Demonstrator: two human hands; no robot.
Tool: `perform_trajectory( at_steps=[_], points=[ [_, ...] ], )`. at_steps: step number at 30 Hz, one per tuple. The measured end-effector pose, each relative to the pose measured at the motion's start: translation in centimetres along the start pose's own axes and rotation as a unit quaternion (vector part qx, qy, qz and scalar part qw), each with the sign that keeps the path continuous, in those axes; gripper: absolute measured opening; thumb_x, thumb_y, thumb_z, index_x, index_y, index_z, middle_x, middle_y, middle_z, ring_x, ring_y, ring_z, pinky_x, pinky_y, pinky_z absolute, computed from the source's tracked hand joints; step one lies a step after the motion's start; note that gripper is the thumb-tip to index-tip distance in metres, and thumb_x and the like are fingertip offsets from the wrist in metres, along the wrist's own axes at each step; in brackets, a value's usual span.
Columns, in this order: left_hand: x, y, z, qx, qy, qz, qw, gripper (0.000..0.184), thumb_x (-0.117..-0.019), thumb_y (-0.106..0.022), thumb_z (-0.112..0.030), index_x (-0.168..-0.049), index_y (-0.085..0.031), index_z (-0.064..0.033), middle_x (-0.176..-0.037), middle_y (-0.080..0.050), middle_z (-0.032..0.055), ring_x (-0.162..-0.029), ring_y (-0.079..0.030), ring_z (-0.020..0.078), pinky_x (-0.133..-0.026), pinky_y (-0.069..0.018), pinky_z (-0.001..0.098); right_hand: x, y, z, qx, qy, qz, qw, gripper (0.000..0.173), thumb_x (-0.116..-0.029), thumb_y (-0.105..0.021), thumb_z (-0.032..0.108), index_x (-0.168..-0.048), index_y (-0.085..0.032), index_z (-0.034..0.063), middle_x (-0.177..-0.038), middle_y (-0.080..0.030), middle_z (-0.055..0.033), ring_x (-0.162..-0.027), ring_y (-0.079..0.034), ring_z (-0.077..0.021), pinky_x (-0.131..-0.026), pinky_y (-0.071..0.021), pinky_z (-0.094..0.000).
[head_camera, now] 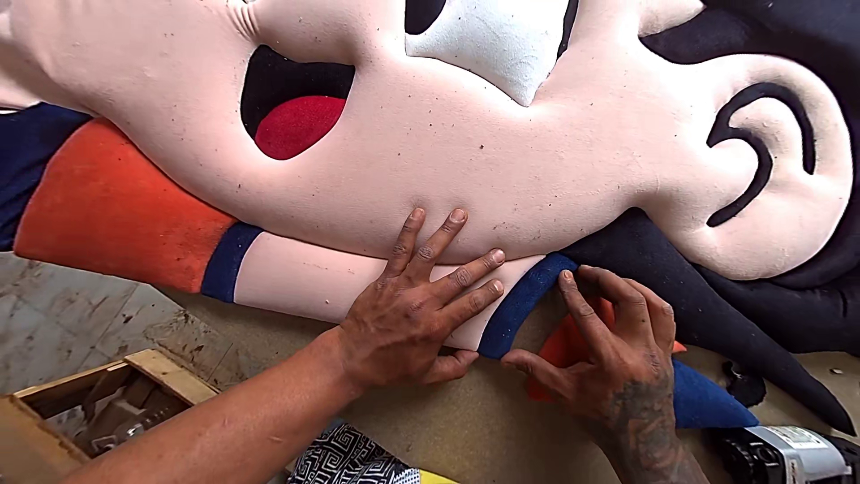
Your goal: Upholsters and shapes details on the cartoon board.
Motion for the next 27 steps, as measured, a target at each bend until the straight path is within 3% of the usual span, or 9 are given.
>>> perform_trajectory(
  at_steps=[4, 9, 14, 27],
  points=[
    [0.01, 0.08, 0.01, -0.004, -0.004, -0.002, 1.0, 0.073, -0.0825, -0.062, -0.068, -0.144, -0.062, -0.0284, -0.164, -0.041, -0.0013, -0.158, -0.011, 0.044, -0.123, -0.0023, 0.0754, -0.53, 0.16, -0.16, 0.012, 0.023, 0.002, 1.0, 0.104, -0.0649, -0.06, 0.093, -0.13, -0.071, 0.0126, -0.151, -0.055, -0.0132, -0.135, -0.05, -0.0358, -0.109, -0.038, -0.0535],
    [-0.04, 0.13, 0.03, -0.007, -0.01, 0.005, 1.0, 0.072, -0.0855, -0.06, -0.067, -0.145, -0.061, -0.0271, -0.165, -0.04, -0.0018, -0.158, -0.011, 0.0439, -0.122, -0.0035, 0.076, -0.76, 0.05, -0.17, -0.001, 0.047, 0.005, 0.999, 0.098, -0.0703, -0.06, 0.09, -0.13, -0.071, 0.0137, -0.146, -0.062, -0.0048, -0.13, -0.056, -0.0297, -0.104, -0.0418, -0.0494],
    [0.07, 0.14, 0.03, -0.008, -0.014, 0.011, 1.0, 0.073, -0.0875, -0.058, -0.068, -0.147, -0.06, -0.0259, -0.166, -0.038, -0.0021, -0.158, -0.01, 0.0444, -0.122, -0.0031, 0.0766, -0.89, -0.26, -0.33, -0.04, 0.057, -0.01, 0.998, 0.094, -0.0682, -0.067, 0.086, -0.127, -0.072, 0.013, -0.142, -0.064, -0.0068, -0.128, -0.059, -0.0285, -0.106, -0.0444, -0.0482],
    [-0.02, 0.06, -0.04, -0.008, -0.016, 0.008, 1.0, 0.072, -0.0894, -0.056, -0.067, -0.147, -0.059, -0.0247, -0.165, -0.038, -0.0036, -0.158, -0.009, 0.0429, -0.122, -0.0025, 0.0764, -0.6, -0.56, -0.53, -0.065, 0.062, -0.013, 0.996, 0.094, -0.0686, -0.069, 0.085, -0.126, -0.073, 0.0112, -0.141, -0.065, -0.0084, -0.13, -0.059, -0.0279, -0.107, -0.0483, -0.0452]
  ],
)
Point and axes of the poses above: each hand's wrist, its own x-axis away from the middle knuckle, its own y-axis out of the back of the hand, z = x × y, the point moved 3 cm from there along -x, towards the middle knuckle
